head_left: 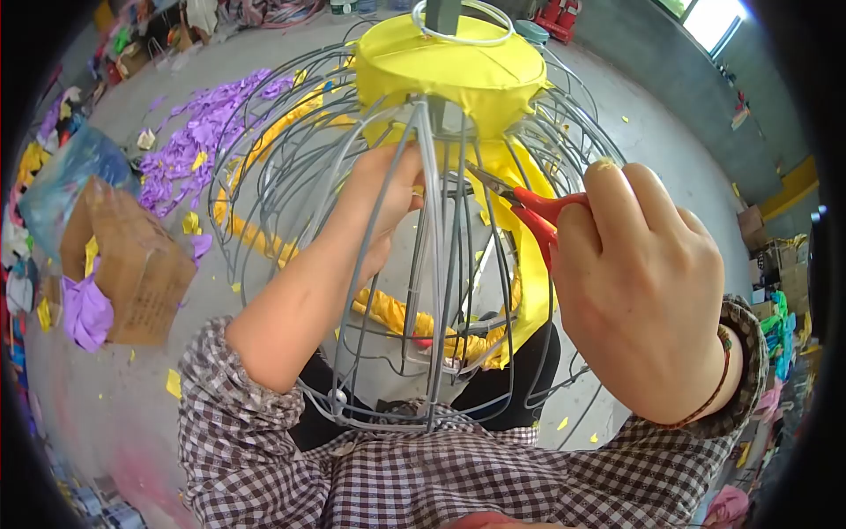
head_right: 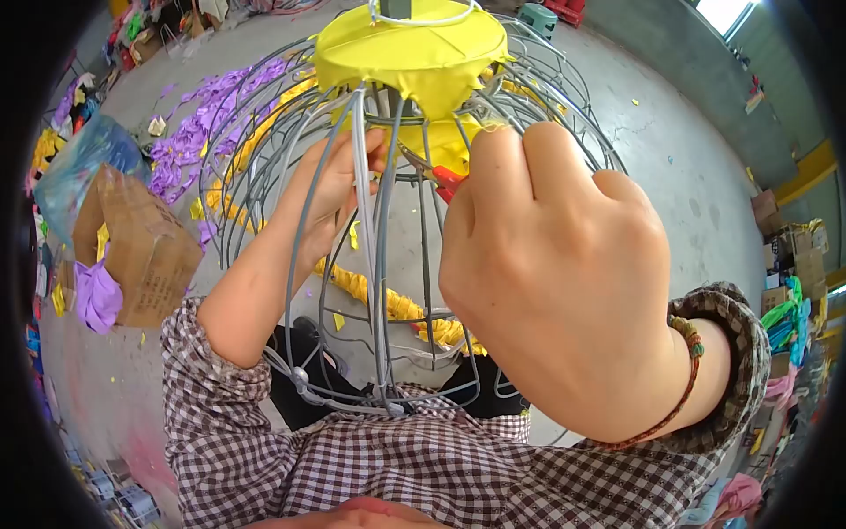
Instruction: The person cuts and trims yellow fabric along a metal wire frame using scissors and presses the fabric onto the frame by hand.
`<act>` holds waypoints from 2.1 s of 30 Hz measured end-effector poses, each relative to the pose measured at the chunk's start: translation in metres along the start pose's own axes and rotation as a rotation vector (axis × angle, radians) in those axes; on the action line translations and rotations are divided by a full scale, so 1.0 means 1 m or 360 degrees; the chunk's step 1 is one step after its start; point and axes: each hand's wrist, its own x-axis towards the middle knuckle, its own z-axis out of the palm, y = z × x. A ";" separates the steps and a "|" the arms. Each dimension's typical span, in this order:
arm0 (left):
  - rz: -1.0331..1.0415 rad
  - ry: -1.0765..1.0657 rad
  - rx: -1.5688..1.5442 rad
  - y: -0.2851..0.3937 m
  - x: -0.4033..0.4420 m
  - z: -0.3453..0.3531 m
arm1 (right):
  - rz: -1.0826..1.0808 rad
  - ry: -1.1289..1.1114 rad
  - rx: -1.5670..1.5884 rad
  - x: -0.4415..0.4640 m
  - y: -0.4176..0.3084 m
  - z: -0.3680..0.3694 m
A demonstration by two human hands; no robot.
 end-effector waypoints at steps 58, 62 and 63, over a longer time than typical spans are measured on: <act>0.0085 0.0064 -0.0030 0.006 -0.010 0.009 | -0.0334 -0.0330 -0.0338 0.060 -0.015 -0.024; 0.0048 0.0036 -0.0069 0.003 -0.007 0.008 | -0.0258 -0.0452 -0.0413 0.048 -0.013 -0.013; 0.0035 0.0027 -0.0082 0.003 -0.006 0.008 | -0.0232 -0.0492 -0.0437 0.046 -0.012 -0.012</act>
